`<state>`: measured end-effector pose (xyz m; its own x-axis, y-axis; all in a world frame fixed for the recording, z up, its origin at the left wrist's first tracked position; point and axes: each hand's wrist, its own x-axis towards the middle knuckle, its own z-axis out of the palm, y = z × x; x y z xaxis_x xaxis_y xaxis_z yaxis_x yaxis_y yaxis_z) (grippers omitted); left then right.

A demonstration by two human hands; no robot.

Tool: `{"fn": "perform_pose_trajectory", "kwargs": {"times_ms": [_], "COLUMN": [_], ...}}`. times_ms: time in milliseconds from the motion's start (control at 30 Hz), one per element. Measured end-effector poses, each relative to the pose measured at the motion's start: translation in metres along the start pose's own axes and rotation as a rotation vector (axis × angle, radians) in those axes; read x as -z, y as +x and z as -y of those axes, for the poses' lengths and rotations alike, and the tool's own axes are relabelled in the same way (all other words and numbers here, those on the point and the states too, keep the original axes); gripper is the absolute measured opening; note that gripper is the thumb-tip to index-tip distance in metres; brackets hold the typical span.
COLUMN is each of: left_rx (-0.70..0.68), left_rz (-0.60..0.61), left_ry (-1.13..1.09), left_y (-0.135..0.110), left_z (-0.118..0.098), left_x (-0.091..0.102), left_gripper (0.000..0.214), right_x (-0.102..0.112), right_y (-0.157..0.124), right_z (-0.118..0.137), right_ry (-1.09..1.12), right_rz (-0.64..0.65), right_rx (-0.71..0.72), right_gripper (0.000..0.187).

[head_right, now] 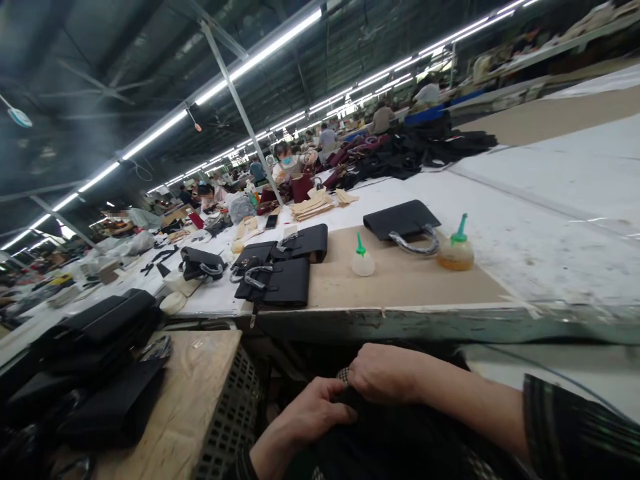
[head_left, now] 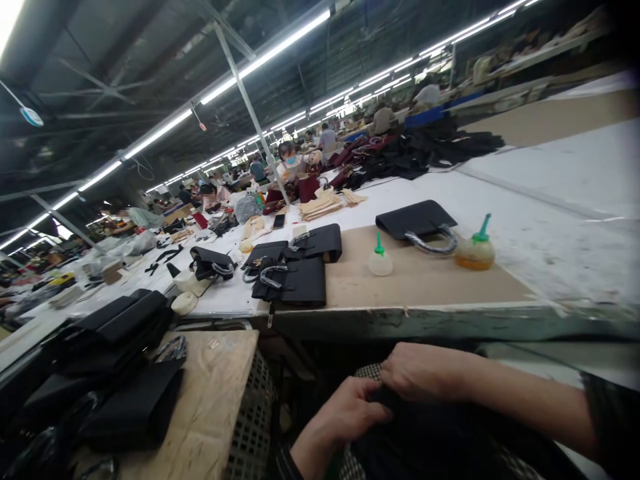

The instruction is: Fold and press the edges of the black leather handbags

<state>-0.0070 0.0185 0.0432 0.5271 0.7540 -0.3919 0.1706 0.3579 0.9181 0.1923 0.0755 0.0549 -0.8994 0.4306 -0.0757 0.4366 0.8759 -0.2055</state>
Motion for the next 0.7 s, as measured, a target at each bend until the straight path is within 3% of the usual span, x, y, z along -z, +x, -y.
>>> {"fn": "perform_pose_trajectory", "kwargs": {"times_ms": [167, 300, 433, 567, 700], "left_rx": [0.001, 0.012, 0.018, 0.041, 0.068], "left_rz": [-0.011, -0.019, -0.032, -0.048, -0.105], "left_ry": [-0.011, -0.012, 0.023, 0.093, 0.055], "left_y": [-0.003, -0.005, -0.012, -0.019, -0.02], "left_z": [0.004, 0.009, 0.007, -0.001, 0.0], "left_x": [0.001, 0.002, 0.003, 0.002, -0.002], "left_gripper": [0.028, 0.031, 0.034, 0.036, 0.031], "right_x": [-0.019, -0.026, -0.028, -0.015, 0.019], "right_y": [0.003, 0.004, 0.007, 0.014, 0.023], "right_z": [0.0, 0.001, 0.001, 0.004, 0.013], "right_ry": [-0.228, -0.239, -0.198, -0.189, -0.091], "right_rz": [-0.046, -0.114, -0.092, -0.028, 0.043], "right_rx": [0.091, 0.135, 0.1, 0.031, -0.1], "right_gripper": [0.019, 0.019, 0.021, 0.023, 0.023]}}
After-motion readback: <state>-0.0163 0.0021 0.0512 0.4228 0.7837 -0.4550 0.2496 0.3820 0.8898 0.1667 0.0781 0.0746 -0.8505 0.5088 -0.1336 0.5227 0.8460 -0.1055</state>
